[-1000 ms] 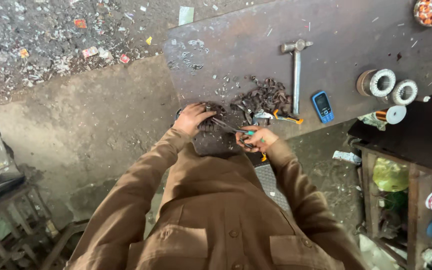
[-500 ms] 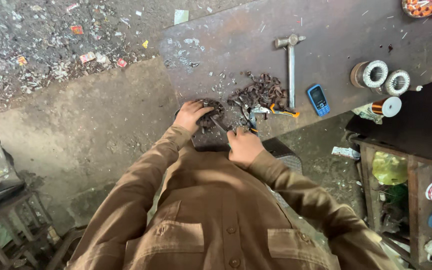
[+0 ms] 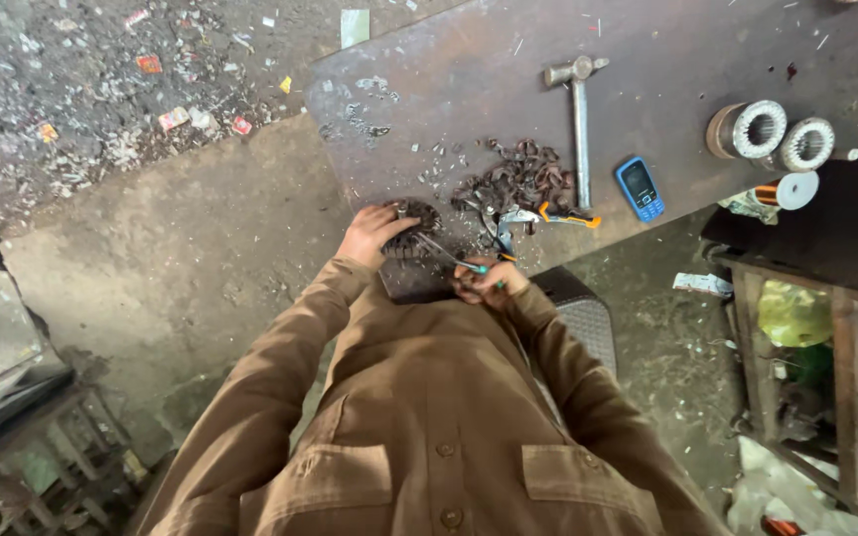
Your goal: The person uses pliers to cut small metal wires or springs on a metal workbench. The person repeatedly picks up pieces, cuts them, and places the cut pieces into a growing pile on the table.
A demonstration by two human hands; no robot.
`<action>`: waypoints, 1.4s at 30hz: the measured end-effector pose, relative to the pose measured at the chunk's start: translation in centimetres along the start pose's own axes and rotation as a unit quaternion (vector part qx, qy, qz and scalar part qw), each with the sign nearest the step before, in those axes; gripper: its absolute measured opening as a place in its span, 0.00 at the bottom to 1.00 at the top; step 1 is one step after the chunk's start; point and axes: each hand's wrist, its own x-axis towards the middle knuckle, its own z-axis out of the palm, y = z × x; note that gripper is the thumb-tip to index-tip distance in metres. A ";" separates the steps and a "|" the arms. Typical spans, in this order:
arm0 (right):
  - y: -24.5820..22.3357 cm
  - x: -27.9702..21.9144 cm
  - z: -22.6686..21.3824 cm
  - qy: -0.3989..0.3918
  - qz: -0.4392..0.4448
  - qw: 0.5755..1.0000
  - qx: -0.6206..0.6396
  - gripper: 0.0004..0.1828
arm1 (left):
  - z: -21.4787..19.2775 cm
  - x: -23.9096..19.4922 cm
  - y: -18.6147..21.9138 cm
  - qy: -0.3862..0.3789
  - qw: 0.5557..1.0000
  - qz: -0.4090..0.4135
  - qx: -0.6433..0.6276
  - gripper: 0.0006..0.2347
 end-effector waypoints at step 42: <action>-0.2 -4.8 2.0 0.251 -0.150 0.833 -0.470 0.18 | 0.5 1.5 7.7 0.012 0.985 -0.001 0.171 0.20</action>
